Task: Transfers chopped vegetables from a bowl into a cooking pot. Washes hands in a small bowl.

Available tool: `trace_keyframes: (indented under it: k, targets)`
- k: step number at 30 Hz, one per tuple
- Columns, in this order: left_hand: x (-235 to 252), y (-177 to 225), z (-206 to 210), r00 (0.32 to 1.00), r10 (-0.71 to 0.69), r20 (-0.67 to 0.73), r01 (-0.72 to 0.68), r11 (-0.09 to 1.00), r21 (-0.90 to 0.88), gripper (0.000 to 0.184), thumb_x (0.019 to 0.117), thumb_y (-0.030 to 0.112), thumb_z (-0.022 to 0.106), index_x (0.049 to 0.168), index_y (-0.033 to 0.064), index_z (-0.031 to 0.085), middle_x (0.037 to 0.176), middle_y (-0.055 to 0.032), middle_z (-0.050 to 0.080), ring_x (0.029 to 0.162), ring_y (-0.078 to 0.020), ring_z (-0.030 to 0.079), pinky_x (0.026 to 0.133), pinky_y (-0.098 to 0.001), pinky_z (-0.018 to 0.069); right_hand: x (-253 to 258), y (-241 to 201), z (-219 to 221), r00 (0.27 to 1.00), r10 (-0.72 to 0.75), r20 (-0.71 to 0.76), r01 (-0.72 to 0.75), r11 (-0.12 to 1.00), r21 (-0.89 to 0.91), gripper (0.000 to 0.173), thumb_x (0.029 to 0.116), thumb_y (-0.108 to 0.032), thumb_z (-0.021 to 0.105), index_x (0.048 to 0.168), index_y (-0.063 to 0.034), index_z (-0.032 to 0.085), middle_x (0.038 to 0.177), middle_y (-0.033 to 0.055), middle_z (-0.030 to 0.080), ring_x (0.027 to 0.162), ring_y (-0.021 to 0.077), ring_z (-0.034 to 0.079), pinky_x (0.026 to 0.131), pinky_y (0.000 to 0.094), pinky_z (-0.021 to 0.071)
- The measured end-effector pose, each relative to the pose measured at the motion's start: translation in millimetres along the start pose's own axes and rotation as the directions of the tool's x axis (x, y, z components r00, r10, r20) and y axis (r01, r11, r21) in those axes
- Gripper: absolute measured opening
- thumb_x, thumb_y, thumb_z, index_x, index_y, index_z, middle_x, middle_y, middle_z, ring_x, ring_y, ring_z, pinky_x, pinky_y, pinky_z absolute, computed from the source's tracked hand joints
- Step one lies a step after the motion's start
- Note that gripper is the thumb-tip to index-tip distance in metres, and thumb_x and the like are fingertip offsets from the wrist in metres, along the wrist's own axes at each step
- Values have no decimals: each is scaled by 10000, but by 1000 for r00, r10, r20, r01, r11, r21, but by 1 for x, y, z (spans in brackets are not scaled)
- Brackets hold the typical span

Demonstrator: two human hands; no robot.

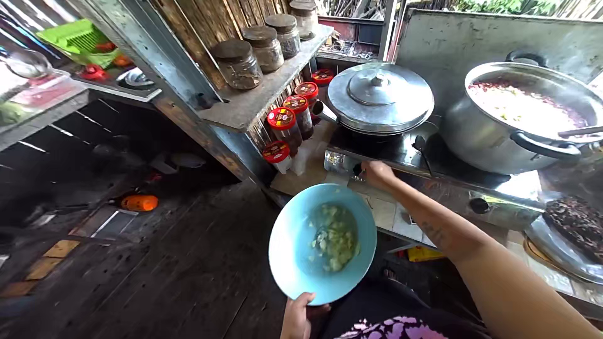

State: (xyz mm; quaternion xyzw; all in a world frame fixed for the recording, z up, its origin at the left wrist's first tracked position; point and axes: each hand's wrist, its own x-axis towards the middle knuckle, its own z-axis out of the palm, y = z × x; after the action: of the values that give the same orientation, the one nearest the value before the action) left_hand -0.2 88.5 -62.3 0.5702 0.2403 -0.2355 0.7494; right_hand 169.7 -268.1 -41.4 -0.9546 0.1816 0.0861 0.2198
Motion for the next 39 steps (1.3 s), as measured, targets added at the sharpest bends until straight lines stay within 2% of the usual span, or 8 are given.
trace_keyframes:
  k: [3,9,15,21,25,28,32,39]
  targets:
    - [-3,3,-31,996,22,-83,-24,999,-30,247,926,-100,347,1100,7,486,726,-73,728,554,-177,712,522,-330,620,15,-20,35,1000,4,23,0,988,-154,467,1002,-175,642,1427,-8,547,1427,310,534,1359,511,474,1057,698,403]
    - [-1,14,-67,982,91,-167,-109,989,-103,231,968,-78,316,1078,38,482,690,-45,724,545,-161,710,537,-317,624,14,-36,38,990,139,16,-130,955,-266,367,1068,-119,437,1320,111,572,1315,342,600,1255,528,563,981,705,442]
    - [7,29,-74,982,144,-123,-162,975,-149,256,974,-76,298,1041,40,517,697,-65,741,558,-176,723,548,-320,629,18,-43,42,880,459,121,-474,864,170,612,1125,-428,224,1390,4,565,1349,191,645,1218,316,653,1013,516,504]
    - [13,41,-46,991,120,-59,-126,986,-112,244,964,-78,317,1040,39,517,677,-59,731,546,-165,714,543,-315,624,-36,-100,-8,994,20,106,-35,990,139,431,1092,-347,430,1180,-24,702,1185,212,702,1157,375,659,973,599,493]
    - [17,43,-12,996,81,-37,-81,996,-23,249,950,-79,382,1164,22,458,738,-43,714,590,-148,712,544,-321,620,-57,-119,21,870,-454,194,420,887,194,436,1085,-364,490,1242,-6,683,1276,220,656,1221,379,617,1037,581,469]
    - [19,43,18,998,55,39,-56,998,14,250,954,-58,390,1189,-4,459,766,-80,710,590,-169,709,544,-325,616,-64,-107,38,862,-273,428,332,941,-69,762,1050,-628,391,1548,-53,439,1556,309,405,1438,490,394,1130,662,349]
    - [22,39,60,994,-20,107,20,1000,5,210,981,-39,383,1167,-31,480,734,-131,703,567,-205,703,535,-333,610,-98,-93,38,831,-82,551,181,975,-128,887,983,-752,379,1591,-105,375,1599,371,273,1392,571,398,1031,720,399]
    - [15,29,105,978,-91,189,78,994,75,256,990,-39,389,1235,-28,461,831,-177,705,624,-245,716,552,-366,614,-136,-72,41,794,-200,574,193,978,74,552,1072,-513,428,1510,-187,513,1577,334,324,1313,552,480,966,736,428]
